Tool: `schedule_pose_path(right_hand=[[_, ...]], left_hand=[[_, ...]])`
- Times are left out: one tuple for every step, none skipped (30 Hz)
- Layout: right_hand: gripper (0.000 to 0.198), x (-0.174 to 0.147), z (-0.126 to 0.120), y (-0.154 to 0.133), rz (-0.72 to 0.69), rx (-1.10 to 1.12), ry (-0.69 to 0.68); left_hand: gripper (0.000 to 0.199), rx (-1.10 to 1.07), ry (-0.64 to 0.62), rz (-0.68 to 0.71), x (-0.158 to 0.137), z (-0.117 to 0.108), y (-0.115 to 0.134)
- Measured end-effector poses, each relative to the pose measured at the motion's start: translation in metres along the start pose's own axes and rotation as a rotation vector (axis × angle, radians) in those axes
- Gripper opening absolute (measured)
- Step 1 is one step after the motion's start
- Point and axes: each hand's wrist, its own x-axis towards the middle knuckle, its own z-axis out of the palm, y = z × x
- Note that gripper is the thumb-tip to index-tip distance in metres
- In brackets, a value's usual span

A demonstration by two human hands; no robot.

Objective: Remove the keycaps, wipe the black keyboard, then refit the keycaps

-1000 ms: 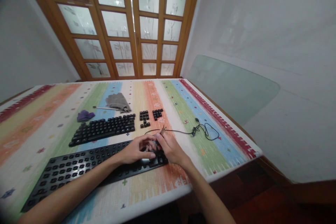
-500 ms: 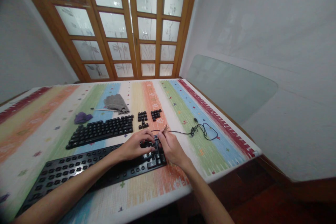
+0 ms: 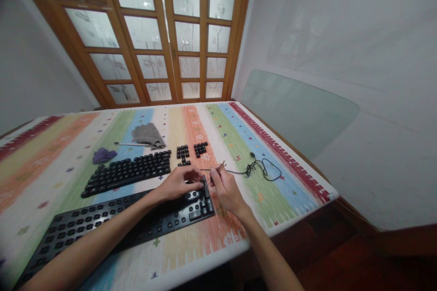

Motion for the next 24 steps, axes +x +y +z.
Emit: schedule_pose_path(right_hand=[[0.034, 0.0, -0.001, 0.001, 0.001, -0.005, 0.012], [0.034, 0.0, -0.001, 0.003, 0.002, -0.009, 0.021], [0.034, -0.001, -0.002, 0.004, 0.002, -0.01, 0.027], [0.033, -0.001, -0.002, 0.005, 0.002, -0.01, 0.029], [0.033, -0.001, -0.002, 0.005, -0.001, -0.009, 0.031], [0.033, -0.001, -0.002, 0.006, -0.005, -0.009, 0.034], [0.034, -0.001, -0.002, 0.006, -0.011, -0.009, 0.036], [0.034, -0.002, -0.002, 0.006, -0.015, -0.01, 0.036], [0.034, -0.002, -0.002, 0.006, -0.016, -0.012, 0.036], [0.033, -0.002, -0.002, 0.006, -0.016, -0.014, 0.035], [0.033, -0.003, -0.002, 0.006, -0.015, -0.016, 0.032], [0.032, -0.003, -0.002, 0.006, -0.013, -0.017, 0.029], [0.032, -0.004, -0.003, 0.006, -0.011, -0.017, 0.026], [0.031, -0.004, -0.003, 0.006, -0.01, -0.018, 0.024], [0.031, -0.005, -0.004, 0.007, -0.01, -0.021, 0.023], [0.03, -0.006, -0.004, 0.007, -0.01, -0.025, 0.025], [0.03, -0.006, -0.005, 0.007, -0.01, -0.03, 0.028], [0.031, -0.007, -0.006, 0.007, -0.01, -0.034, 0.032], [0.031, -0.008, -0.006, 0.007, -0.009, -0.038, 0.034], [0.031, -0.009, -0.007, 0.006, -0.007, -0.04, 0.036], [0.03, -0.009, -0.007, 0.006, -0.006, -0.04, 0.038], [0.03, -0.01, -0.008, 0.005, -0.004, -0.038, 0.038], [0.03, -0.01, -0.008, 0.005, -0.001, -0.035, 0.036], [0.03, -0.011, -0.008, 0.004, 0.003, -0.031, 0.034]], left_hand=[[0.02, 0.013, 0.011, 0.004, 0.003, -0.001, 0.0], [0.021, 0.03, 0.019, 0.01, 0.007, -0.002, 0.0], [0.021, 0.051, 0.024, 0.017, 0.01, -0.002, 0.0], [0.021, 0.078, 0.027, 0.025, 0.014, -0.003, 0.0], [0.02, 0.111, 0.031, 0.033, 0.017, -0.004, 0.0], [0.019, 0.151, 0.036, 0.041, 0.022, -0.005, -0.001], [0.018, 0.197, 0.044, 0.048, 0.026, -0.005, -0.002], [0.017, 0.249, 0.056, 0.054, 0.031, -0.007, -0.004], [0.017, 0.304, 0.066, 0.057, 0.036, -0.008, -0.007], [0.018, 0.357, 0.076, 0.058, 0.042, -0.009, -0.011], [0.02, 0.406, 0.078, 0.059, 0.048, -0.01, -0.015], [0.022, 0.449, 0.07, 0.061, 0.054, -0.011, -0.021], [0.023, 0.488, 0.061, 0.063, 0.059, -0.011, -0.026], [0.023, 0.522, 0.049, 0.067, 0.064, -0.012, -0.031], [0.024, 0.552, 0.035, 0.072, 0.068, -0.012, -0.036], [0.024, 0.578, 0.023, 0.077, 0.071, -0.012, -0.04], [0.024, 0.601, 0.012, 0.082, 0.073, -0.012, -0.044], [0.024, 0.621, 0.002, 0.087, 0.075, -0.011, -0.047], [0.023, 0.638, -0.005, 0.092, 0.076, -0.011, -0.049], [0.022, 0.652, -0.013, 0.099, 0.077, -0.01, -0.051], [0.021, 0.662, -0.02, 0.106, 0.078, -0.01, -0.052], [0.02, 0.67, -0.027, 0.113, 0.078, -0.01, -0.052], [0.02, 0.676, -0.034, 0.121, 0.078, -0.01, -0.053], [0.018, 0.681, -0.039, 0.128, 0.079, -0.01, -0.053]])
